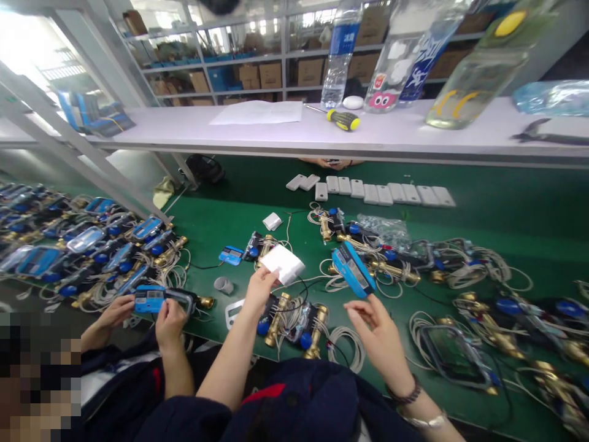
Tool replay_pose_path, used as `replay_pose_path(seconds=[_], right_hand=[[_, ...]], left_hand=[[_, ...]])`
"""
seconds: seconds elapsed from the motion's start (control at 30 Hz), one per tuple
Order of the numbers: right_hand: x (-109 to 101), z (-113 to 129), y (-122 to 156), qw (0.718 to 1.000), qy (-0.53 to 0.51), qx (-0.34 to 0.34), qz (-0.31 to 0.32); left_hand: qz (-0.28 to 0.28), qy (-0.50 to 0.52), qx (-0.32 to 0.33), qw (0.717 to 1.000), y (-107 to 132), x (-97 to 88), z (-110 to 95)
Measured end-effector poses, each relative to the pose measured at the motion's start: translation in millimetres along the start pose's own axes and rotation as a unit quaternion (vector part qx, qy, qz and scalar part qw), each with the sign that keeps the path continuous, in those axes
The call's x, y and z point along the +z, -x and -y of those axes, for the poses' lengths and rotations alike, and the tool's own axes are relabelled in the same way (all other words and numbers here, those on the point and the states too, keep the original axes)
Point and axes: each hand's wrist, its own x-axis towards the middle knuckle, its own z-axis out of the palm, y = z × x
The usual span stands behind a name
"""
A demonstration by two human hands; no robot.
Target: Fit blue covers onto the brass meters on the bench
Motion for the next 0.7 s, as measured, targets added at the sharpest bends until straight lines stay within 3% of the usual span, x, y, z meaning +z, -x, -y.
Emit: replay_pose_path(seconds=[0.1,0.17,0.23,0.47,0.6,0.7], right_hand=[[4.9,34.1,-5.5,0.984,0.08,-0.162,-0.007],[7.7,51.6,-7.0,0.968,0.091,-0.235,0.009],[9.0,60.9,-5.8,0.963,0.083,-0.255,0.035],[4.4,61.5,6.1,0.987,-0.053,-0.127,0.081],[1.9,64.7,8.1,0.978,-0.176,-0.048,0.103],[0.5,66.2,9.7,0.975,-0.203,-0.035,0.082]], left_hand=[[0.117,0.099,-0.027,0.988,11.4,65.6,-38.8],[0.185,0.178,-0.046,0.965,27.7,82.5,-61.9],[0.208,0.228,-0.055,0.95,43.9,85.3,-77.3],[0.198,0.281,-0.056,0.937,71.4,96.9,-85.8],[0.185,0.297,-0.061,0.935,77.1,107.3,-87.0],[0.182,0.307,-0.074,0.931,81.0,112.7,-86.8]])
